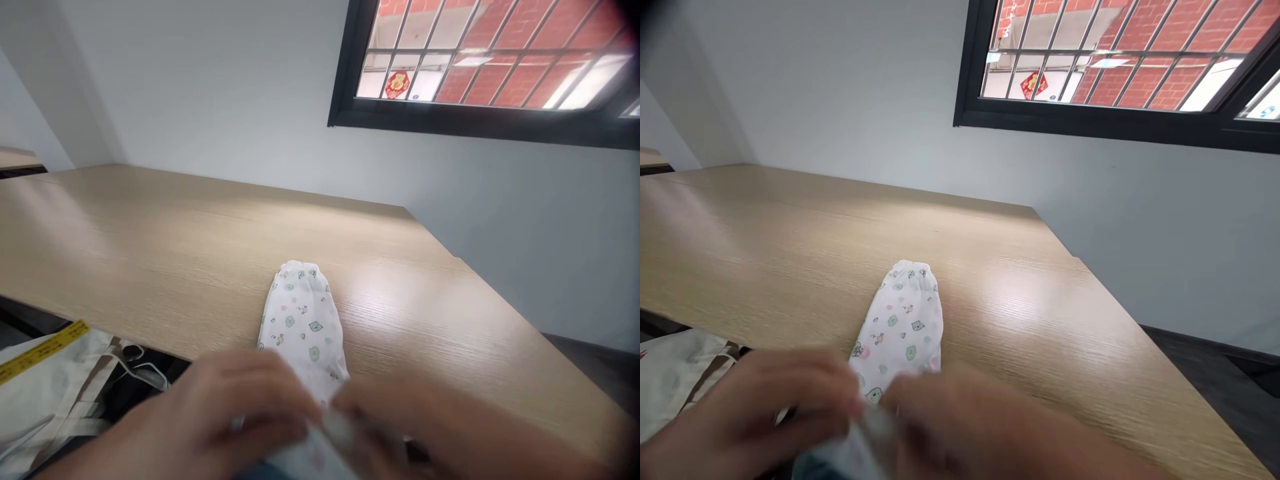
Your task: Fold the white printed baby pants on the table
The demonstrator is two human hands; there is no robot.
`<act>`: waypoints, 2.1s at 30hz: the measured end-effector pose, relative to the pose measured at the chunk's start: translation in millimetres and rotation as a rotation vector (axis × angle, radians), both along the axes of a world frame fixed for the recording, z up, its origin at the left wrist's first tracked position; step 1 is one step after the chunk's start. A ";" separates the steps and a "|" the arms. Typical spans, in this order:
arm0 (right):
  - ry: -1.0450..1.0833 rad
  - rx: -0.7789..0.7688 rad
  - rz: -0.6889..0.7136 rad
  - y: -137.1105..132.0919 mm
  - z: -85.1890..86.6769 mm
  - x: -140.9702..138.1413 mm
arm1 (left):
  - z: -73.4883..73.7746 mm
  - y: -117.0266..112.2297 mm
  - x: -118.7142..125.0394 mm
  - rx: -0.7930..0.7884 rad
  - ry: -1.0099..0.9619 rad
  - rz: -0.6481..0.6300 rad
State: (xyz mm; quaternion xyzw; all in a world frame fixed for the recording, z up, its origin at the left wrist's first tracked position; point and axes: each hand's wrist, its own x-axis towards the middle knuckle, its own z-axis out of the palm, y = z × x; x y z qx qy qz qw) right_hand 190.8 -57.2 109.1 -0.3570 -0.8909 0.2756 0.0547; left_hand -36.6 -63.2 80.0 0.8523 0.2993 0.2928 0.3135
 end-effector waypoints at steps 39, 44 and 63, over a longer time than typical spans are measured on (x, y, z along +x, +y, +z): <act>0.156 -0.083 0.393 41.4 -49.4 -6.0 | -35.0 185.1 40.5 -0.020 0.071 0.016; 0.182 0.031 0.181 62.4 -48.2 -1.6 | -31.4 162.5 19.3 0.108 0.061 0.114; 0.042 0.398 0.081 19.3 -92.8 34.0 | -70.5 49.2 -28.0 0.115 0.487 -0.063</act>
